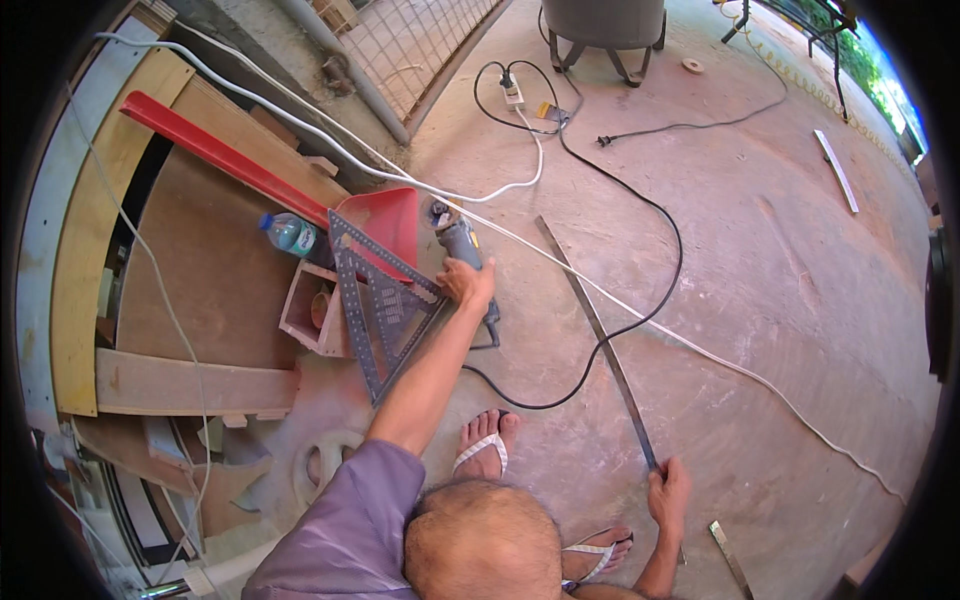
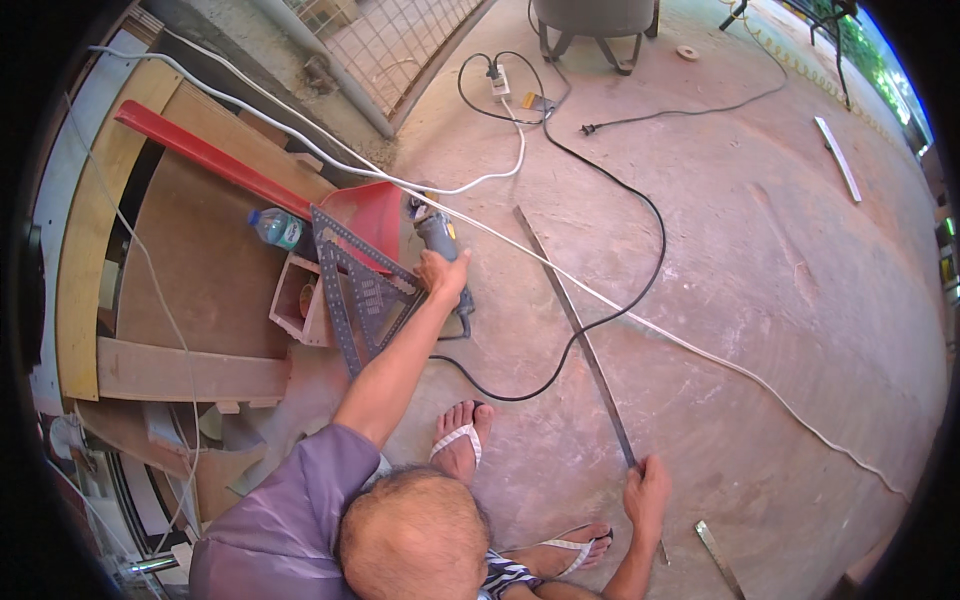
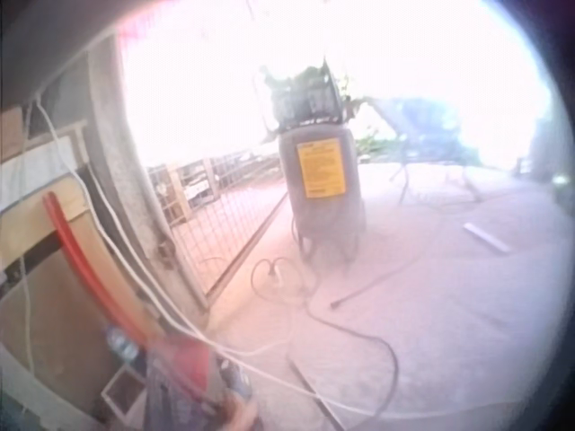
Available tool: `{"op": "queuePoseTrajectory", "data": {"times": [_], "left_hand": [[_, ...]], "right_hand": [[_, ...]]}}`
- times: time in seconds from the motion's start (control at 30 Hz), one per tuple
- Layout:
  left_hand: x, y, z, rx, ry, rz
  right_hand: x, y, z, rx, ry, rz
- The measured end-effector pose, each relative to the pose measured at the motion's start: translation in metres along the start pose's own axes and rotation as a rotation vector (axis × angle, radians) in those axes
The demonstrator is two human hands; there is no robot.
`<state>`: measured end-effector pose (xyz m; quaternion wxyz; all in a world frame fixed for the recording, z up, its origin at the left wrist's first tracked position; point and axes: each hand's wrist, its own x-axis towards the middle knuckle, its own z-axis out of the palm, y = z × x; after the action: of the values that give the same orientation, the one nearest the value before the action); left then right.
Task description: The person uses an angle grinder to cut a long metal strip into shorter pieces on the floor. They then carry the cut pieces to a wooden cabinet and fit one into a groove on the cabinet's edge.
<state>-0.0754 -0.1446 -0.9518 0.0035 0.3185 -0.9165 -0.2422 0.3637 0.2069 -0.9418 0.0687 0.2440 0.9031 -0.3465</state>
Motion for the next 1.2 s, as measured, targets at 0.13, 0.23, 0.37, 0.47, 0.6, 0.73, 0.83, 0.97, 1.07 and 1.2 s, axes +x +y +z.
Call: {"op": "queuePoseTrajectory", "data": {"times": [0.13, 0.23, 0.37, 0.47, 0.6, 0.73, 0.83, 0.97, 1.07, 1.2], "left_hand": [[0.030, 0.028, 0.006, 0.121, 0.066, -0.122], [0.052, 0.037, 0.016, 0.184, 0.144, -0.167], [0.075, 0.025, 0.021, 0.248, 0.180, -0.125], [0.075, 0.010, 0.006, 0.184, 0.026, -0.011], [0.014, 0.003, -0.031, 0.325, 0.137, 0.421], [-0.152, -0.013, -0.046, 0.097, 0.237, 1.255], [-0.270, 0.008, -0.028, -0.075, -0.593, 1.785], [-0.382, 0.030, -0.017, 0.092, -1.011, 2.229], [-0.433, 0.054, -0.009, 0.306, -1.528, 2.028], [-0.471, 0.096, -0.005, -0.098, -1.618, 1.905]], "right_hand": [[-0.060, 0.008, -0.024, 0.266, -0.008, 0.134], [-0.111, 0.010, -0.036, 0.260, 0.040, 0.256], [-0.177, 0.022, -0.040, 0.248, 0.116, 0.331], [-0.232, 0.030, -0.033, 0.192, 0.122, 0.432], [-0.270, 0.036, -0.027, 0.203, 0.054, 0.553], [-0.259, 0.043, -0.035, 0.128, 0.075, 0.447], [-0.248, 0.041, -0.053, 0.020, 0.130, 0.456], [-0.237, 0.031, -0.104, -0.112, 0.257, 0.368], [-0.229, 0.027, -0.151, -0.328, 0.475, 0.242], [-0.235, 0.036, -0.172, -0.596, 1.024, 0.130]]}}
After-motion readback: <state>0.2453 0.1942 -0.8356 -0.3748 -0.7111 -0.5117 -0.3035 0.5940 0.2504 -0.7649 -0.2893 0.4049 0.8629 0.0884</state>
